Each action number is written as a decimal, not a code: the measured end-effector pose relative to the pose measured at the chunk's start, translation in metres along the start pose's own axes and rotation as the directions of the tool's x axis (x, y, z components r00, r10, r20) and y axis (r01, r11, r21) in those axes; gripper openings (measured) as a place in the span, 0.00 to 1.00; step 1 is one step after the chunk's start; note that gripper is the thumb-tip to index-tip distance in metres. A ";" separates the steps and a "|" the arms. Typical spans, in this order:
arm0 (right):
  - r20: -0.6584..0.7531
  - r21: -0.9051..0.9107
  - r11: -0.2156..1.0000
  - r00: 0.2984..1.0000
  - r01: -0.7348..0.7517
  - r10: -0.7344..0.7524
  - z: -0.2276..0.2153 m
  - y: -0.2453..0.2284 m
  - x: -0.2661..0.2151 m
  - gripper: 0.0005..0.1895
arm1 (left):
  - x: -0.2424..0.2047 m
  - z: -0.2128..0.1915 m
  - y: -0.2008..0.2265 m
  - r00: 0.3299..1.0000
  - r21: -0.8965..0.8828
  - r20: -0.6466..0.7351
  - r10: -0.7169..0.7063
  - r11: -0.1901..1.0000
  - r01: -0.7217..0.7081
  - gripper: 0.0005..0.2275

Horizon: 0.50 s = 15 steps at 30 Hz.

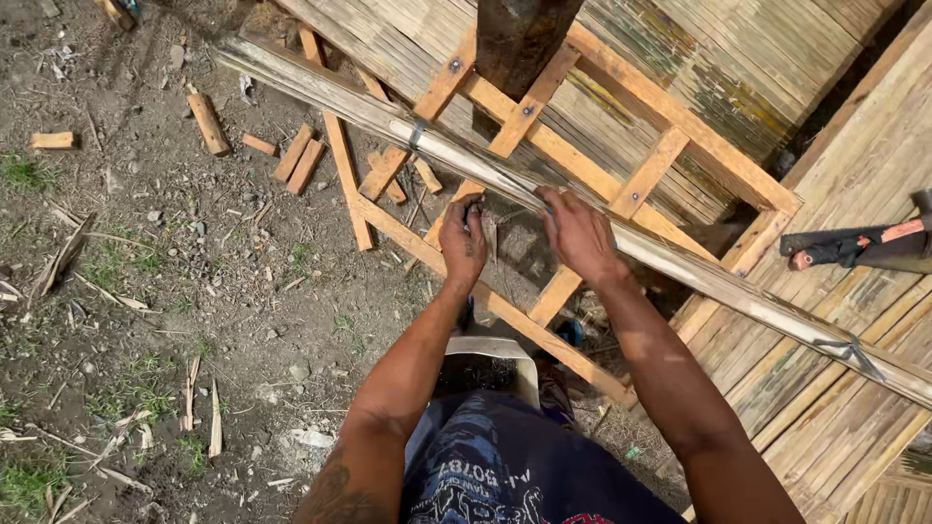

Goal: The person carries bamboo strips to a workbench, then uses a hand saw to cut a strip to length. They align the cut strip with a bamboo frame and hammer nails to secure it in place.

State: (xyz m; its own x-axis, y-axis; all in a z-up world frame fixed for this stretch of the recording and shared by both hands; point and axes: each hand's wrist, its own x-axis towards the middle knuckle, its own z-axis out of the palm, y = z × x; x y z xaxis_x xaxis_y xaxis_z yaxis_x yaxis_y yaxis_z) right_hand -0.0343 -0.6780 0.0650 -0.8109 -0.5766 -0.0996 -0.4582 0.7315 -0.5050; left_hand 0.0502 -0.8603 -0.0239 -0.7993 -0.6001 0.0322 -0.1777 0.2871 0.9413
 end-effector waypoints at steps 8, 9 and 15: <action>0.131 -0.225 0.974 0.990 -0.026 0.056 0.033 -0.037 0.070 0.17 | 0.136 -0.088 -0.046 0.983 0.308 -0.099 0.152 0.944 -0.115 0.27; 0.153 -0.255 0.966 0.984 -0.050 0.092 0.034 -0.038 0.073 0.16 | 0.146 -0.089 -0.047 0.988 0.340 -0.057 0.145 0.933 -0.118 0.29; 0.132 -0.299 0.953 0.987 -0.053 0.096 0.041 -0.035 0.087 0.11 | 0.167 -0.086 -0.057 0.994 0.596 0.086 0.069 0.796 -0.107 0.30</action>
State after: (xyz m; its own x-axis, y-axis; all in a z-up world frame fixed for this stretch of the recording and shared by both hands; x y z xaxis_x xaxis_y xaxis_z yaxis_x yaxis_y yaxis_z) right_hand -0.0737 -0.7691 0.0390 -0.7960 -0.5466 -0.2599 -0.5024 0.8362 -0.2199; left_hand -0.0242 -1.0408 -0.0431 -0.8562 -0.5122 0.0681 -0.3979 0.7377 0.5454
